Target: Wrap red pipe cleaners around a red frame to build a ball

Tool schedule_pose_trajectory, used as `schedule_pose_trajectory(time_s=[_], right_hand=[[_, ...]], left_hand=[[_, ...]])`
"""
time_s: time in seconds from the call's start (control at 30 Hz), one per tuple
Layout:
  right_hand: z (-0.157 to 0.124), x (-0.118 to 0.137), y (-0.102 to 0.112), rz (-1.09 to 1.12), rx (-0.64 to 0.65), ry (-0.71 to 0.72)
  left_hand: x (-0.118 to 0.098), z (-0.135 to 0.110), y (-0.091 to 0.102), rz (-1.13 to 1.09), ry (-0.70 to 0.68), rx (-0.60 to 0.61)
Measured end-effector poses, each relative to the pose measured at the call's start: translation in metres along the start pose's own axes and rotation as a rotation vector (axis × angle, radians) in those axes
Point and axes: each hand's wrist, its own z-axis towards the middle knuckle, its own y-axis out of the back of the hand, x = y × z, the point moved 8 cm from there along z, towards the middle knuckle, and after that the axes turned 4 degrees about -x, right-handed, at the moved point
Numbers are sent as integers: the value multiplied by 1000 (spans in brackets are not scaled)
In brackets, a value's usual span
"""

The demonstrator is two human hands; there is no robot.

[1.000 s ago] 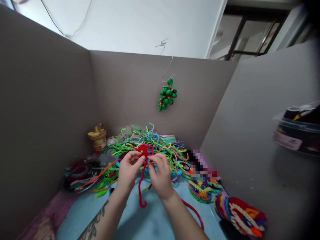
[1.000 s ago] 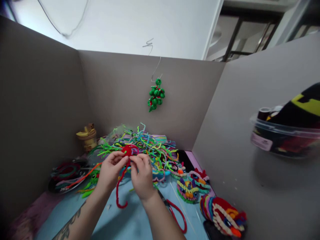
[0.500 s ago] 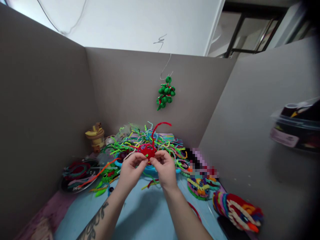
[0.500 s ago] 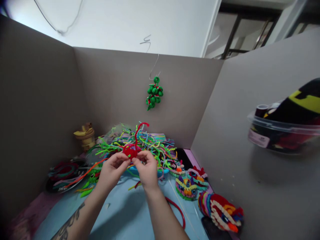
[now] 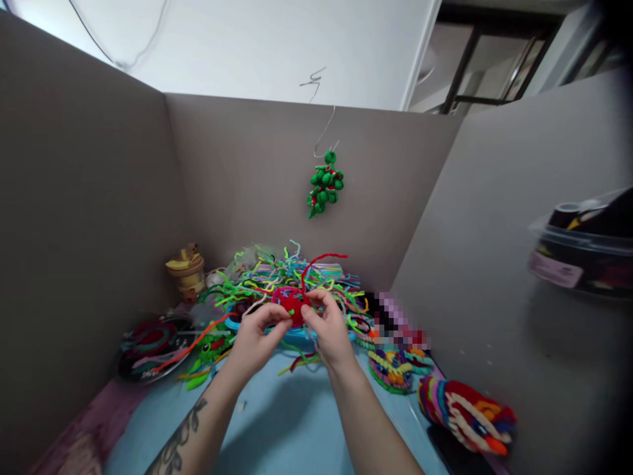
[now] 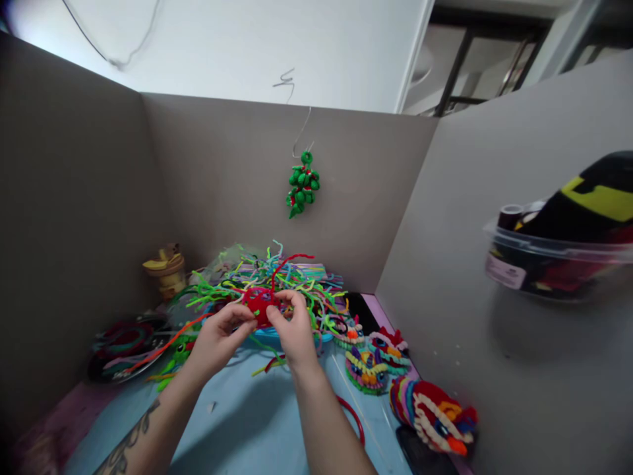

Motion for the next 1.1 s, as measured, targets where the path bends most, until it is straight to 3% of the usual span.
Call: schedule_pose_trajectory(time_s=[0.27,0.4,0.47,0.6,0.73,1.1], right_hand=[[2,-7,-8,55,121,-128],[3,-9,-4,106,-15,-102],[2,-9,-1,114,-88,-89],[-1,-8,-3,173,-115,-104],[-6,-10,-11,193,-78,-117],[-8,-20,-18,513,-93,-291]], left_hand=[[2,1,3,-5,-23,0],[-2,-1,20,168,-94,-246],[-5,-4,21,246,-86,-305],[-1,-7,5,100,10,-220],[5,-11,2,-92,82,-296],[8,-7,6,-147,118,-291]])
